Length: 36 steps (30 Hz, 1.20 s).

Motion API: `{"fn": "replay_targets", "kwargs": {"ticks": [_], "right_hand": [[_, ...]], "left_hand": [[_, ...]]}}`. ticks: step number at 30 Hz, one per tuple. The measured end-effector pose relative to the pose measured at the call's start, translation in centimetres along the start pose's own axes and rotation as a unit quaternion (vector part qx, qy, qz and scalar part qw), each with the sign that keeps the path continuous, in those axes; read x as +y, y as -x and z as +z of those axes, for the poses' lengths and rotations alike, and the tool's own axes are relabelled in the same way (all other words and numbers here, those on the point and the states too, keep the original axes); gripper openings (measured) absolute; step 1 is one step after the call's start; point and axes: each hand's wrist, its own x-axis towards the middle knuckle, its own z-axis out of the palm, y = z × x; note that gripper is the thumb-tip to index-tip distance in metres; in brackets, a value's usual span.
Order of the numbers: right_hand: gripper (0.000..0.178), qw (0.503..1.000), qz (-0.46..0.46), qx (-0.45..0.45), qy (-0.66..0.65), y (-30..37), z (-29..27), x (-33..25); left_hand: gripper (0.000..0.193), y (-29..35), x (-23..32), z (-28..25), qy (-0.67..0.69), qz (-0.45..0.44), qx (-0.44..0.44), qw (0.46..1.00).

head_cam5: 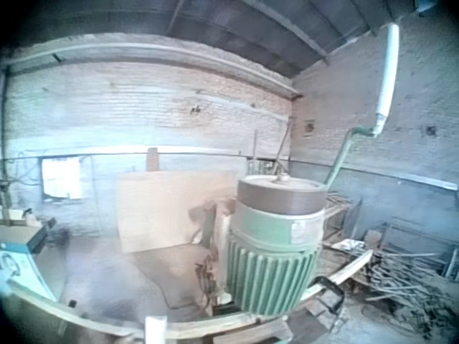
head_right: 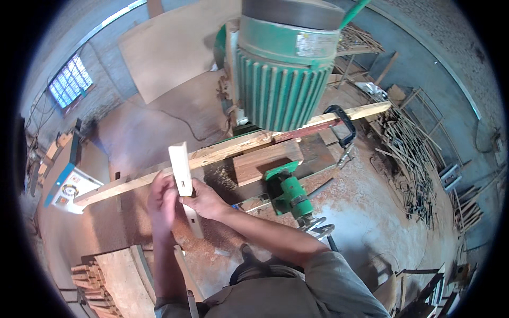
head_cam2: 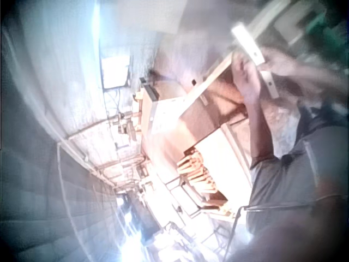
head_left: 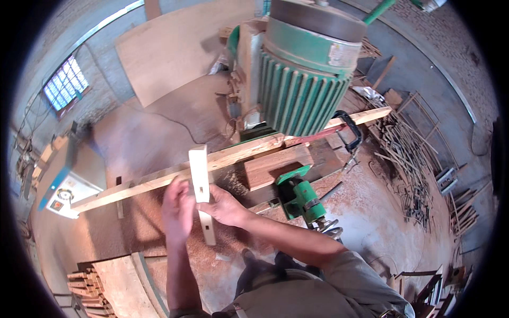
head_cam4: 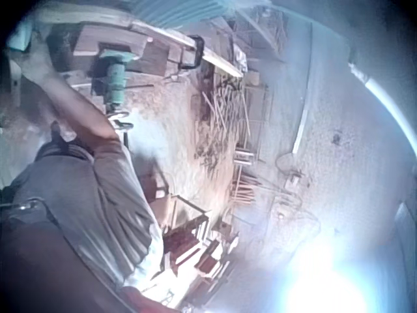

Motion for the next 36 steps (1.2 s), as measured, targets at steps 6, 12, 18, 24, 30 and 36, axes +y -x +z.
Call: {"fn": "replay_targets", "kwargs": {"ticks": [6, 12, 18, 24, 30, 36], "right_hand": [[0.030, 0.954, 0.099, 0.036, -0.281, 1.4, -4.5, 0.2], [0.037, 0.930, 0.138, 0.081, -0.332, 1.6, -6.1, 0.7], [0.031, 0.886, 0.229, 0.148, -0.376, -1.8, -8.3, 4.6], [0.031, 0.913, 0.255, 0.116, -0.295, -0.6, -9.8, 2.9], [0.044, 0.948, 0.196, 0.061, -0.243, 7.5, -11.4, -2.6], [0.036, 0.964, 0.136, 0.089, -0.213, 16.9, -16.7, -6.6]], "left_hand": [[0.043, 8.2, -6.3, -4.9, 0.223, -0.411, -0.124, 0.875], [0.027, 7.6, -8.6, -2.3, 0.400, -0.374, 0.054, 0.835], [0.025, 2.7, -8.8, -0.4, 0.429, -0.323, 0.112, 0.836], [0.029, -2.2, -12.9, 0.8, 0.360, -0.314, 0.112, 0.871], [0.036, -5.1, -13.9, 2.2, 0.306, -0.319, 0.125, 0.888], [0.038, -5.7, -17.0, 2.2, 0.283, -0.364, 0.148, 0.875]]}}
